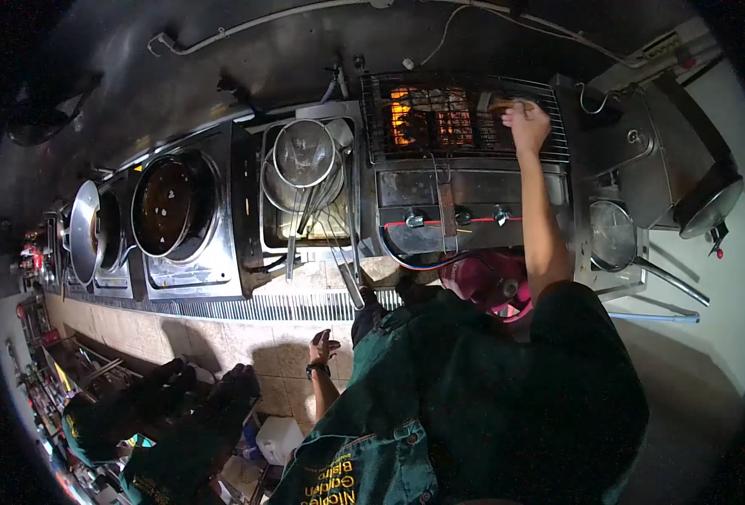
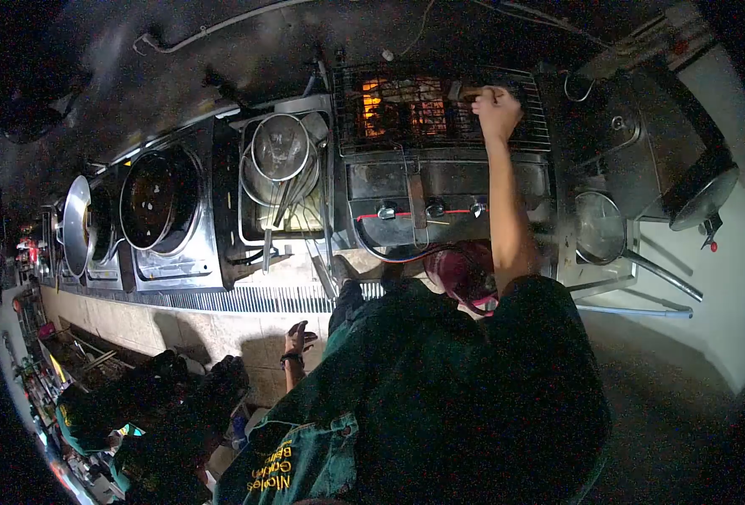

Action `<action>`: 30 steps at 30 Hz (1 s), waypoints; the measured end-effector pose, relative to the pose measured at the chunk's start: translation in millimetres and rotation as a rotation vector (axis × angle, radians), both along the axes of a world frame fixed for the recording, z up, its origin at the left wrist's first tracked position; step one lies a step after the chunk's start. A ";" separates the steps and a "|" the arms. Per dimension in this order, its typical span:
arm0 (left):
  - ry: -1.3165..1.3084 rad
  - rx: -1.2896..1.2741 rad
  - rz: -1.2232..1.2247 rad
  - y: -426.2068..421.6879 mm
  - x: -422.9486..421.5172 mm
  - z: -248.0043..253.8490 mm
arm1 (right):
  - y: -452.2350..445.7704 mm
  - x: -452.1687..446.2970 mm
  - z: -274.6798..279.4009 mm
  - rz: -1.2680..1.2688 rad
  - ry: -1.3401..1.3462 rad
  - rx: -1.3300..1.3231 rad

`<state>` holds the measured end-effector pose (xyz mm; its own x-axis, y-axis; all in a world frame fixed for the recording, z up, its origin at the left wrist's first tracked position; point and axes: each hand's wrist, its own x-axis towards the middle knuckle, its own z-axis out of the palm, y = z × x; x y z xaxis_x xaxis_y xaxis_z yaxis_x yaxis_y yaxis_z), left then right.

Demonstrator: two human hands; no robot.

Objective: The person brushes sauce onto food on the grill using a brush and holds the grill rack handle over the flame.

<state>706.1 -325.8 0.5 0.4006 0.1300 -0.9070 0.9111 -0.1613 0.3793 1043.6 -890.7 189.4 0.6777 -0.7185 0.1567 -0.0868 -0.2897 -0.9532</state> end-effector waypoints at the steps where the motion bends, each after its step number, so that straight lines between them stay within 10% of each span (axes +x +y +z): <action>1: 0.007 -0.018 0.001 3.1 -0.9 -2.0 | 1.1 -0.2 7.8 -0.024 0.004 -0.037; 13: -0.070 -0.053 -0.007 27.4 23.5 0.2 | 15.0 14.5 -6.5 0.066 0.001 0.056; 17: 0.010 -0.037 -0.007 31.8 18.6 -12.8 | 5.8 4.1 26.8 -0.045 0.120 -0.268; 19: 0.056 -0.053 -0.034 35.5 15.6 -12.6 | 26.1 14.9 39.6 -0.017 0.161 -0.894; 30: 0.042 0.000 -0.032 48.4 16.6 2.1 | 91.6 81.2 18.6 0.307 0.133 -0.562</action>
